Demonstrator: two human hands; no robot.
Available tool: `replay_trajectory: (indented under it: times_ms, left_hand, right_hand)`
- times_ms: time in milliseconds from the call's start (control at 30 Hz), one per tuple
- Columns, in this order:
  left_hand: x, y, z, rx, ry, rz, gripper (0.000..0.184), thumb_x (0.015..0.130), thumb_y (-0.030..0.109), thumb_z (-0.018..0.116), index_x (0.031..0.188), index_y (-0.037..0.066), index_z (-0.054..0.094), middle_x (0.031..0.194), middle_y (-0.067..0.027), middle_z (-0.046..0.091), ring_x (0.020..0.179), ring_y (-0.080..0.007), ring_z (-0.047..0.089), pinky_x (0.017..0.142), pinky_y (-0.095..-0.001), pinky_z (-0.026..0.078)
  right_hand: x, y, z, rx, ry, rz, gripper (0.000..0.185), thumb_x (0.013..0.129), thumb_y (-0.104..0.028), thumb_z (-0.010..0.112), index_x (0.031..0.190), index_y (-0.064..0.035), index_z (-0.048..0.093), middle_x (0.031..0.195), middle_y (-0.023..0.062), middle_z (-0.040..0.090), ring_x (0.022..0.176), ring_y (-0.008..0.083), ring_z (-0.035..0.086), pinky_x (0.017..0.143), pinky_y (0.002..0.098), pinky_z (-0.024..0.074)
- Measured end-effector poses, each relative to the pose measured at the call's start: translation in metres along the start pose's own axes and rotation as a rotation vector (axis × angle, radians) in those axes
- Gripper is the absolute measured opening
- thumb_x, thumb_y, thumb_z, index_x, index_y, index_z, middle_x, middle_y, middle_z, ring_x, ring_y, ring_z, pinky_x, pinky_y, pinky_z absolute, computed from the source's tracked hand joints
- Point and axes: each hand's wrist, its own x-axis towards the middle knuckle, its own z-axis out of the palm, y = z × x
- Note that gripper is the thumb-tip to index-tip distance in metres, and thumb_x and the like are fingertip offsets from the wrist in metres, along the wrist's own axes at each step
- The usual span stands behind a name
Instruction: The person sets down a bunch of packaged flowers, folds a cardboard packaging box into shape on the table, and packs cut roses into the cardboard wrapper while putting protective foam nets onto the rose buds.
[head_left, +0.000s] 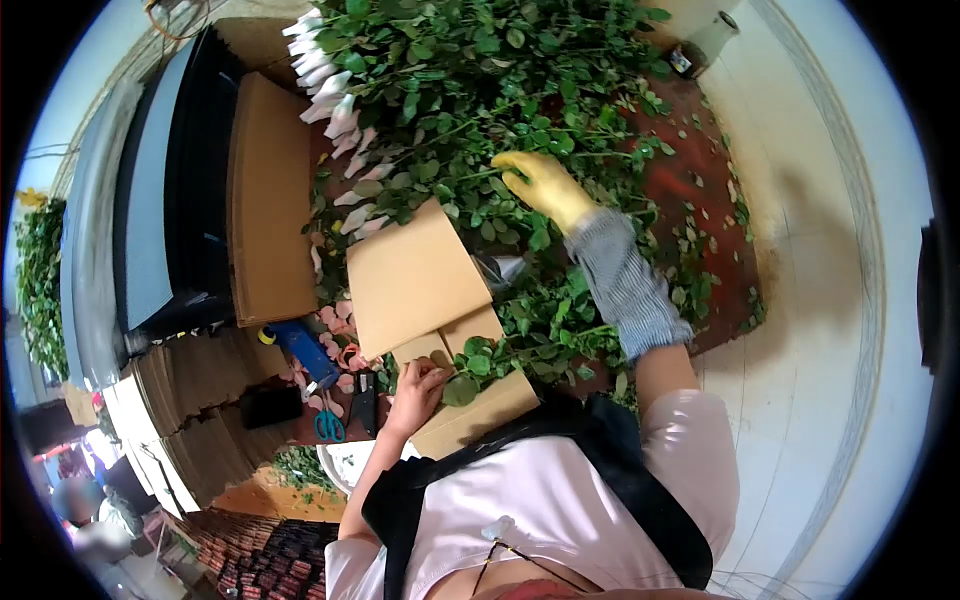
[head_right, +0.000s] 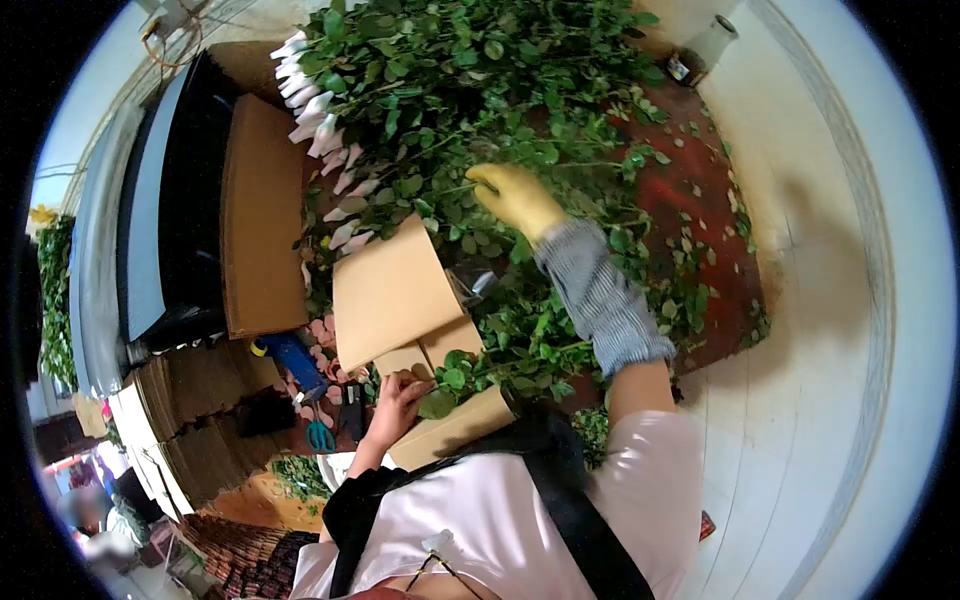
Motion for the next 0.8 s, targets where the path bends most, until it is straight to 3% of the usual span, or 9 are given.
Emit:
replay_trajectory:
  times_ms: [100,167,200,267,367,500,600,700,800]
  left_hand:
    - [-0.003,-0.006,0.002,-0.038,0.007,-0.048,0.034,0.080,0.003,0.071,0.112,0.013,0.073,0.106,-0.0131,0.056,0.099,-0.0348,0.054,0.089,-0.0431,0.047]
    - [0.000,-0.006,0.001,-0.054,-0.016,-0.059,0.034,0.080,0.003,0.071,0.112,0.013,0.073,0.106,-0.0132,0.056,0.099,-0.0351,0.053,0.089,-0.0436,0.047]
    - [0.001,-0.003,-0.002,-0.054,-0.019,-0.075,0.034,0.079,0.003,0.072,0.112,0.013,0.073,0.106,-0.0127,0.057,0.099,-0.0344,0.053,0.088,-0.0427,0.047]
    - [0.001,-0.004,0.000,-0.069,0.007,-0.068,0.033,0.079,0.003,0.072,0.111,0.013,0.073,0.106,-0.0123,0.057,0.099,-0.0341,0.054,0.088,-0.0421,0.046]
    - [-0.001,-0.011,0.007,-0.097,0.063,-0.062,0.031,0.080,0.005,0.072,0.110,0.013,0.073,0.104,-0.0113,0.058,0.099,-0.0333,0.054,0.087,-0.0412,0.046]
    - [-0.004,-0.010,0.009,-0.096,0.036,-0.069,0.029,0.081,0.006,0.070,0.109,0.014,0.073,0.107,-0.0116,0.058,0.101,-0.0334,0.054,0.088,-0.0424,0.045]
    - [-0.007,-0.011,0.009,-0.071,0.040,-0.026,0.035,0.079,0.005,0.069,0.112,0.015,0.072,0.108,-0.0107,0.058,0.103,-0.0334,0.054,0.090,-0.0422,0.044]
    - [-0.003,-0.013,0.013,-0.075,0.074,-0.030,0.036,0.078,0.003,0.068,0.113,0.014,0.070,0.110,-0.0091,0.060,0.105,-0.0330,0.054,0.092,-0.0420,0.044]
    - [-0.011,-0.015,0.017,-0.135,0.104,-0.045,0.031,0.077,0.001,0.067,0.107,0.008,0.069,0.114,-0.0077,0.062,0.108,-0.0323,0.054,0.094,-0.0417,0.043]
  right_hand:
    - [0.077,0.065,0.049,-0.757,0.352,-0.159,0.014,0.092,-0.017,0.061,0.100,-0.0095,0.070,0.102,0.0124,0.070,0.100,0.0298,0.064,0.094,0.0428,0.0493]
    - [0.112,0.163,0.109,-0.888,0.159,0.162,0.031,0.085,-0.009,0.067,0.116,-0.0102,0.069,0.134,0.0091,0.060,0.126,0.0280,0.052,0.112,0.0463,0.0348]
    - [0.116,0.142,0.093,-0.890,0.155,0.156,0.031,0.085,-0.009,0.067,0.116,-0.0102,0.069,0.134,0.0091,0.060,0.126,0.0280,0.052,0.112,0.0463,0.0348]
    - [0.108,0.065,0.045,-0.957,-0.439,0.254,0.025,0.097,-0.025,0.056,0.109,-0.0047,0.066,0.117,0.0093,0.066,0.115,0.0272,0.057,0.106,0.0433,0.0399]
    - [0.079,0.077,0.059,-0.559,0.034,0.244,0.030,0.083,-0.016,0.074,0.112,-0.0109,0.071,0.136,0.0107,0.058,0.136,0.0301,0.044,0.119,0.0455,0.0259]
    - [0.023,-0.021,-0.025,-0.668,0.564,-0.153,0.031,0.072,-0.011,0.080,0.100,-0.0071,0.069,0.139,0.0111,0.055,0.133,0.0316,0.046,0.115,0.0461,0.0328]
    - [0.004,-0.041,-0.063,-0.831,0.341,-0.031,0.017,0.076,-0.010,0.075,0.093,-0.0105,0.072,0.143,0.0082,0.052,0.138,0.0273,0.039,0.120,0.0457,0.0201]
    - [-0.018,-0.041,-0.087,-0.409,0.704,-0.160,0.026,0.078,-0.003,0.072,0.104,-0.0072,0.069,0.134,0.0111,0.059,0.129,0.0314,0.050,0.114,0.0483,0.0342]
    - [-0.062,-0.066,-0.118,-0.400,0.650,-0.255,0.044,0.071,0.009,0.070,0.111,-0.0078,0.066,0.125,0.0111,0.063,0.122,0.0312,0.057,0.109,0.0476,0.0416]
